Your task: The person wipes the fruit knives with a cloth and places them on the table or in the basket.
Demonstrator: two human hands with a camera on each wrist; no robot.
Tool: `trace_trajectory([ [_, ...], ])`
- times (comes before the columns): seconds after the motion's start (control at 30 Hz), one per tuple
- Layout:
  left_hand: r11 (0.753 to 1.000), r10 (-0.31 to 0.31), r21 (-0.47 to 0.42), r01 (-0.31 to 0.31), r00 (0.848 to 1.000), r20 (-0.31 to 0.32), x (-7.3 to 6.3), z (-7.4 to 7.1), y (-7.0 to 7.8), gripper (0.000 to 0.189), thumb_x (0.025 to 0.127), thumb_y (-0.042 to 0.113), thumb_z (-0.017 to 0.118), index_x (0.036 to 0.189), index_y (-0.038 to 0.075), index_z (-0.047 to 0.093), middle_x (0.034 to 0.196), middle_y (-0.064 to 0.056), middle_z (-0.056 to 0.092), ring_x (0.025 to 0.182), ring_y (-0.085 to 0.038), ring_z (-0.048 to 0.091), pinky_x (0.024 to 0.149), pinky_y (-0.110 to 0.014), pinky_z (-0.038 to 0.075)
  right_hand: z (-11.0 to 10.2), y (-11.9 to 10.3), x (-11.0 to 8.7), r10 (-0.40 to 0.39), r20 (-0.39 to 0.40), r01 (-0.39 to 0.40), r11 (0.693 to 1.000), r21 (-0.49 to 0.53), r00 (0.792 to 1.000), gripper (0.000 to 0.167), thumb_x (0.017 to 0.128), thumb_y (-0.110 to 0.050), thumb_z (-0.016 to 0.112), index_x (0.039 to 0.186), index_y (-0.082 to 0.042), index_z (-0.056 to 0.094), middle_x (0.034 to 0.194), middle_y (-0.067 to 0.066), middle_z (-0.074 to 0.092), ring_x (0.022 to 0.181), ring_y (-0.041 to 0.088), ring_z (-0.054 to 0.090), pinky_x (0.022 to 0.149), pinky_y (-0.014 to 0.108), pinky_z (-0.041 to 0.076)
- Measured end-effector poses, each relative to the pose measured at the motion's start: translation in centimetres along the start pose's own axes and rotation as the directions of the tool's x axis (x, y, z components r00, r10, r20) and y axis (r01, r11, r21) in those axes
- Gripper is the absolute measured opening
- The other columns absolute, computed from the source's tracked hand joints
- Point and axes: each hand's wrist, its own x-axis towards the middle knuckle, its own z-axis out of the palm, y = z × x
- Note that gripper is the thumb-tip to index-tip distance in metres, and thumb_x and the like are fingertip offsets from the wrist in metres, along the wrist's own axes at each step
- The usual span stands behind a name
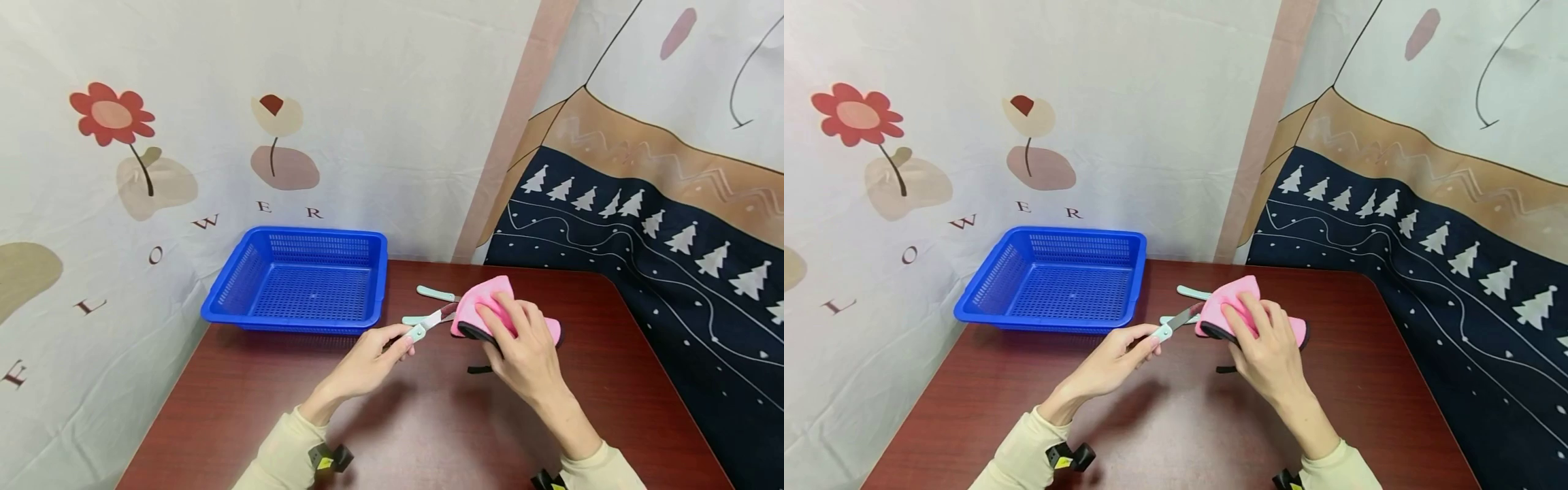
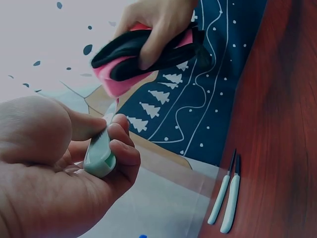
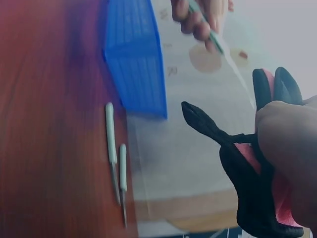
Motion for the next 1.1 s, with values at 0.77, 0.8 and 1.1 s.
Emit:
trace_trajectory([
  [0.77, 0.99, 0.118, 0.08, -0.117, 0.993, -0.01, 0.0, 0.2, -0.1, 0.033, 0.119, 0.019, 0.055, 0.143, 0.01, 0.076, 0.129, -0.004, 0.083, 0.12, -0.016, 0.075, 0.108, -0.035, 0.061, 1.8, -4.8, 1.1, -0.208, 0.07, 0.205, 0.978, 0.051, 0.976, 0.036, 0.111, -0.025, 0.055, 0.135, -0.013, 0.078, 0.138, 0.019, 0.074, 0.109, 0.041, 0.065, 0.093, 0.05, 0.059],
  [0.8, 0.988, 0.125, 0.087, -0.124, 0.992, -0.012, 0.0, 0.1, -0.1, 0.033, 0.119, 0.018, 0.055, 0.143, 0.01, 0.076, 0.128, -0.004, 0.083, 0.12, -0.017, 0.075, 0.107, -0.035, 0.061, 1.8, -4.8, 1.1, -0.204, 0.082, 0.2, 0.979, 0.045, 0.976, 0.036, 0.111, -0.025, 0.055, 0.136, -0.013, 0.078, 0.138, 0.018, 0.074, 0.11, 0.041, 0.065, 0.093, 0.05, 0.059],
  [1.1, 0.987, 0.141, 0.085, -0.139, 0.99, -0.019, -0.1, 0.1, -0.3, 0.033, 0.119, 0.016, 0.054, 0.143, 0.01, 0.076, 0.114, -0.003, 0.08, 0.103, -0.009, 0.069, 0.095, -0.028, 0.059, 1.8, -4.6, 0.9, -0.172, 0.131, 0.172, 0.985, 0.013, 0.976, 0.041, 0.113, -0.03, 0.05, 0.139, -0.014, 0.077, 0.139, 0.019, 0.073, 0.111, 0.043, 0.065, 0.09, 0.052, 0.062],
])
